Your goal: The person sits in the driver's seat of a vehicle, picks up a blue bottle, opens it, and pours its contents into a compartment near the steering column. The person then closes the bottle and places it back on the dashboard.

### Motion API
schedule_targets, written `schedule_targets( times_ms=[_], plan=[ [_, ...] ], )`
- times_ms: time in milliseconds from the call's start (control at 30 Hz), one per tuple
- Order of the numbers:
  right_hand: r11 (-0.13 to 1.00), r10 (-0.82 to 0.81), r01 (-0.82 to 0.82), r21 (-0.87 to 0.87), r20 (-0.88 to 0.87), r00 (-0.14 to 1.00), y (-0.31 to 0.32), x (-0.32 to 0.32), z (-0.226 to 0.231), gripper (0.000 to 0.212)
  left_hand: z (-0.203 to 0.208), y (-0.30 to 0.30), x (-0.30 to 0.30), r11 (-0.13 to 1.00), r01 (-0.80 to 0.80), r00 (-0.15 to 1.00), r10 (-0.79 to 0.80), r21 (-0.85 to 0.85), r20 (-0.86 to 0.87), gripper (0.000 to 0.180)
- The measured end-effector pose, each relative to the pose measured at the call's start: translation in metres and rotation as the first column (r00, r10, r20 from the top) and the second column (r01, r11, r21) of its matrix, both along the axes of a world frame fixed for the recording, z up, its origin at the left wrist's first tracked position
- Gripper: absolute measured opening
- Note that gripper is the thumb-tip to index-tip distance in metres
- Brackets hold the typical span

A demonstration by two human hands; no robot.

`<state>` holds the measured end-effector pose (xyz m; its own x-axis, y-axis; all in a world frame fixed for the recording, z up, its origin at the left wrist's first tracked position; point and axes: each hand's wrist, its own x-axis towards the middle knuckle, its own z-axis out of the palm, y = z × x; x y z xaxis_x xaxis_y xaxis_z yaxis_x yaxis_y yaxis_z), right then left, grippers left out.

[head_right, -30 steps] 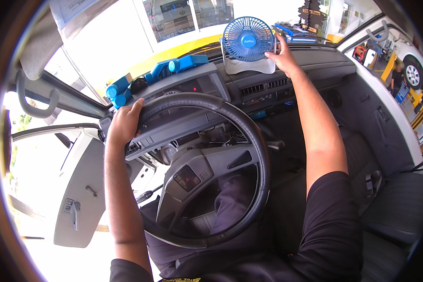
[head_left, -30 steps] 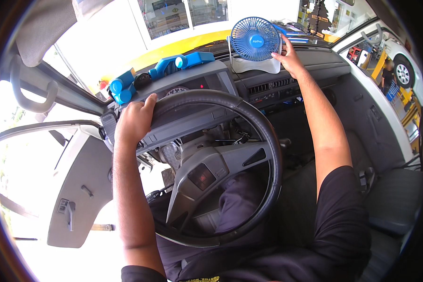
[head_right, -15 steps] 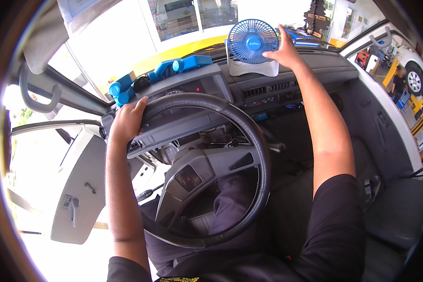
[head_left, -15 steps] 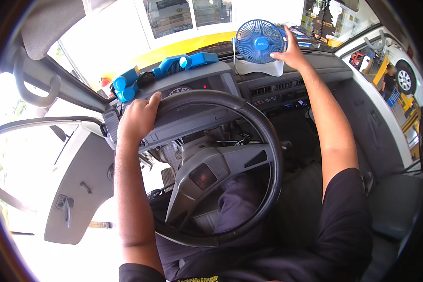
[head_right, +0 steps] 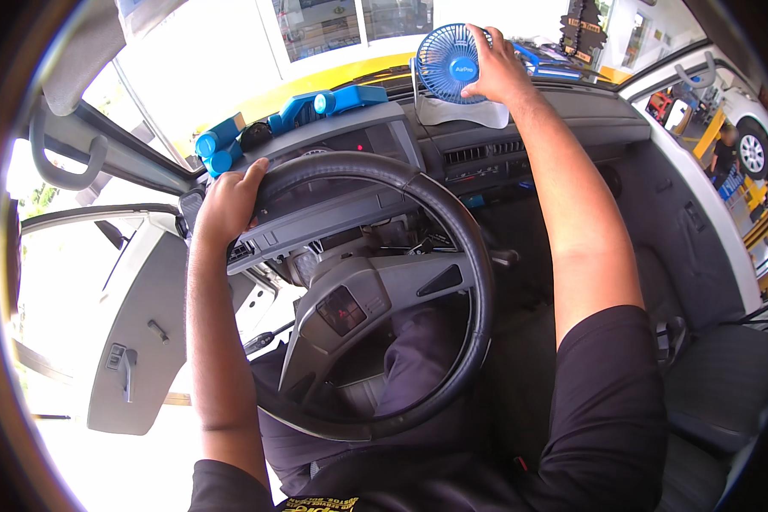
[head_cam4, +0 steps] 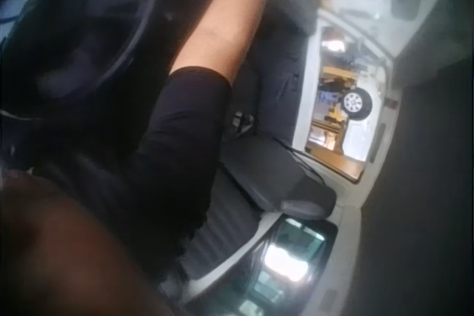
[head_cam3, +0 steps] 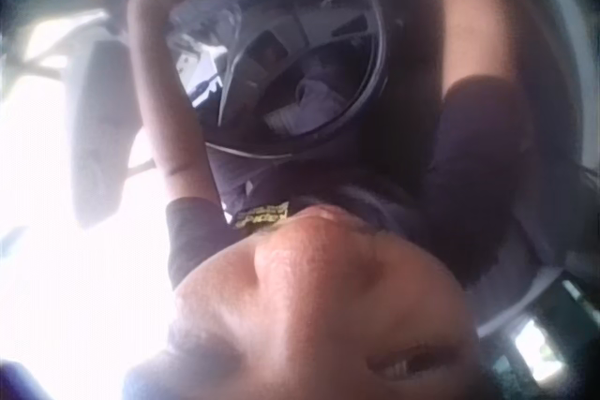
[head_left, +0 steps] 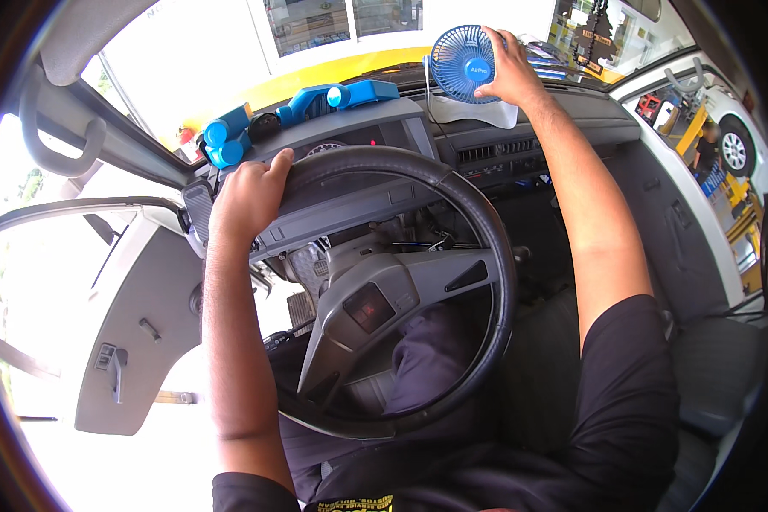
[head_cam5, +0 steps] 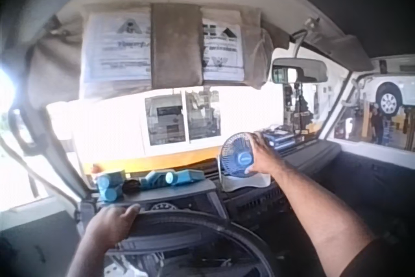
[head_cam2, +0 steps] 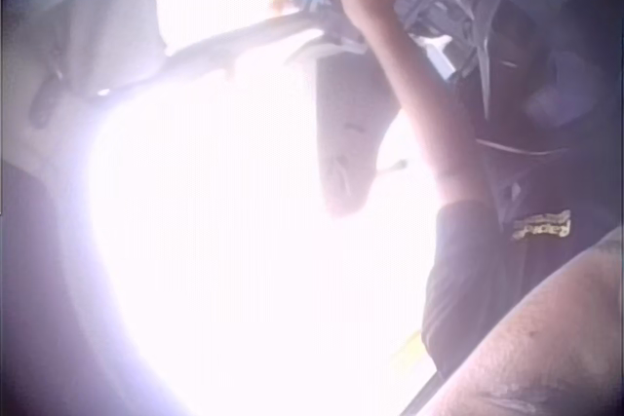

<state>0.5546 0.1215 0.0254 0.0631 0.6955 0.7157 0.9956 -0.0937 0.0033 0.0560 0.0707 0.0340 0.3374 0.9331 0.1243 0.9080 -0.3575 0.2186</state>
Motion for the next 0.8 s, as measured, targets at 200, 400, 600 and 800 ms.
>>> schedule_targets(
  times_ms=[200, 400, 600, 800],
  plan=[
    [1.0, 0.013, -0.014, 0.025, 0.015, 1.0, -0.005, -0.006, 0.002, 0.14, -0.007, 0.004, -0.006, 0.999, 0.019, 1.0, -0.019, 0.032, 0.004, 0.04],
    [0.999, 0.019, -0.02, -0.041, -0.022, 1.0, -0.007, -0.003, 0.005, 0.145, -0.012, 0.011, -0.007, 0.999, -0.02, 0.995, 0.016, 0.038, 0.095, 0.064],
    [0.985, 0.09, -0.025, 0.169, -0.39, 0.917, -0.012, 0.029, -0.037, 0.135, -0.015, 0.012, -0.007, 0.995, -0.1, 0.978, 0.102, -0.024, 0.18, 0.071],
    [0.988, 0.153, -0.084, 0.128, -0.858, 0.49, 0.005, 0.055, -0.092, 0.08, -0.016, 0.012, -0.004, 0.994, -0.11, 0.978, 0.111, -0.019, 0.175, 0.071]
  ],
)
